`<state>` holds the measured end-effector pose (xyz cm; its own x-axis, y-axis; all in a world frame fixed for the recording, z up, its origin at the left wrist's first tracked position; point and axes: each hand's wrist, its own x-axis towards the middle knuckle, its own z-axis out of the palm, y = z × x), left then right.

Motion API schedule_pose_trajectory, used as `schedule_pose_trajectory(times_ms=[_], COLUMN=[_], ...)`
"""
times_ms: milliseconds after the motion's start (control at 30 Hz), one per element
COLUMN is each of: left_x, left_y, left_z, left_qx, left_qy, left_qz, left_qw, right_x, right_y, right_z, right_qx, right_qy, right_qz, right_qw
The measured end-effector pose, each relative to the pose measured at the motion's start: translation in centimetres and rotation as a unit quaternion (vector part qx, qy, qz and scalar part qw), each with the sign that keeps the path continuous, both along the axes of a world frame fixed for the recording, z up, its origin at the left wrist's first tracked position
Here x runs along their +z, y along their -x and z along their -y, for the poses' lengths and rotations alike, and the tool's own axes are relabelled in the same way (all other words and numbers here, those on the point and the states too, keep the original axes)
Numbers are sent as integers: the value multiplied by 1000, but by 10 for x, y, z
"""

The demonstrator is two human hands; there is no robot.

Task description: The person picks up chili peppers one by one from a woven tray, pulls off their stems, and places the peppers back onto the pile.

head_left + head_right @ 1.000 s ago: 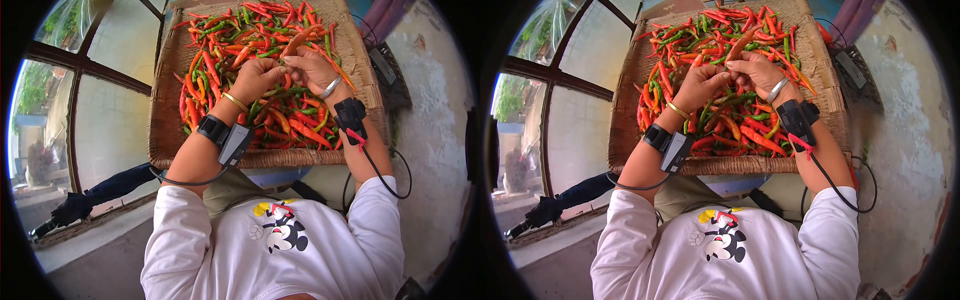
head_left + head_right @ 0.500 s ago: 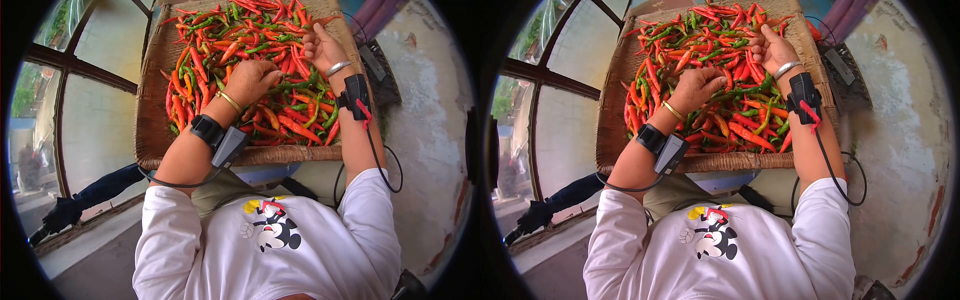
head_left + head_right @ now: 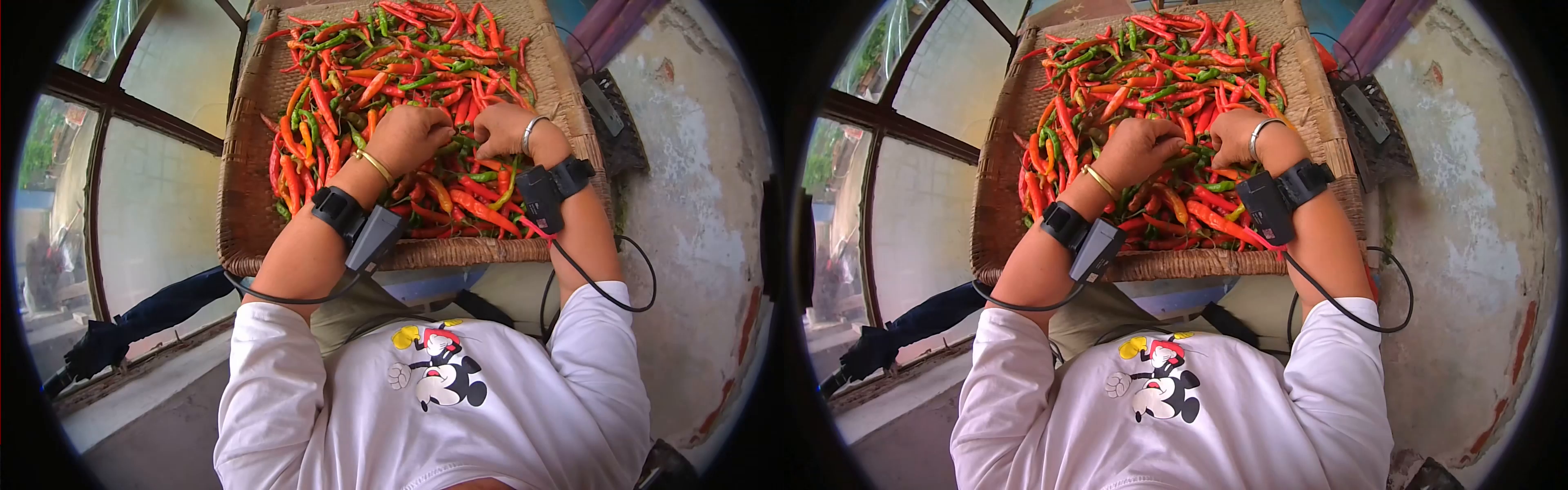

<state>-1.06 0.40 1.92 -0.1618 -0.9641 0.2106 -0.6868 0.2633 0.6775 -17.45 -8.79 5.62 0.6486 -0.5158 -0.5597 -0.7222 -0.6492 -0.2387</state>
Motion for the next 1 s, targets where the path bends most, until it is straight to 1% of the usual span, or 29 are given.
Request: schedule_pose_trajectory(times_ms=[67, 100, 167, 267, 400, 467, 500, 533, 567, 600, 633, 667, 700, 733, 767, 800, 867, 900, 933, 967, 1000], left_x=[0, -2, -5, -5, 0, -2, -4, -6, -7, -7, -6, -6, -4, -2, -1, 1, 6, 8, 9, 8, 6], left_y=[-1, -1, -2, -3, -2, -2, -2, -1, 1, 2, 4, 3, 3, 3, 3, 4, 6, 8, 9, 8, 7], left_z=[0, 1, 2, 1, 0, 1, 2, 2, 3, 3, 3, 3, 3, 2, 1, -1, -3, -4, -5, -4, -3], left_qx=[2, -2, -4, 0, 9, 16, 16, 15, 16, 23, 29, 29, 18, 8, 7, 8, 6, 13, 19, 19, 19], left_qy=[2, 2, 0, 6, -26, -38, -7, 24, 23, 64, 104, 103, 40, -24, -24, -41, -57, -56, -56, -56, -53], left_qz=[-2, -10, -17, -32, -57, -69, -88, -107, -105, -116, -128, -127, -132, -137, -137, -155, -171, -198, -225, -224, -214], left_qw=[1000, 1000, 1000, 999, 998, 997, 996, 994, 994, 991, 986, 986, 990, 990, 990, 987, 984, 979, 973, 973, 975], right_x=[2, 0, -10, -17, -9, -2, -1, -1, 1, 5, 10, 12, 9, 3, -2, -5, -7, -6, -4, -3, -4], right_y=[-7, -9, -10, -10, -8, -2, 0, 2, 3, 1, -1, -3, -4, -4, -5, -6, -7, -8, -8, -9, -9], right_z=[-7, -8, -10, -7, -1, 4, 7, 9, 10, 7, 3, 0, -1, -1, -1, -2, -3, -5, -6, -8, -8], right_qx=[30, 33, 19, -8, 18, -48, -46, -95, -143, -143, -203, -257, -258, -281, -299, -300, -342, -343, -315, -286, -286], right_qy=[42, 42, 97, 78, 51, 132, 129, 142, 153, 153, 9, -135, -136, -228, -317, -317, -344, -344, -353, -360, -361], right_qz=[-65, -64, -58, -29, 7, 121, 122, 250, 373, 375, 451, 513, 513, 551, 581, 581, 595, 596, 568, 539, 539], right_qw=[997, 997, 993, 997, 998, 983, 983, 953, 904, 903, 869, 808, 807, 752, 687, 687, 641, 640, 673, 706, 705])
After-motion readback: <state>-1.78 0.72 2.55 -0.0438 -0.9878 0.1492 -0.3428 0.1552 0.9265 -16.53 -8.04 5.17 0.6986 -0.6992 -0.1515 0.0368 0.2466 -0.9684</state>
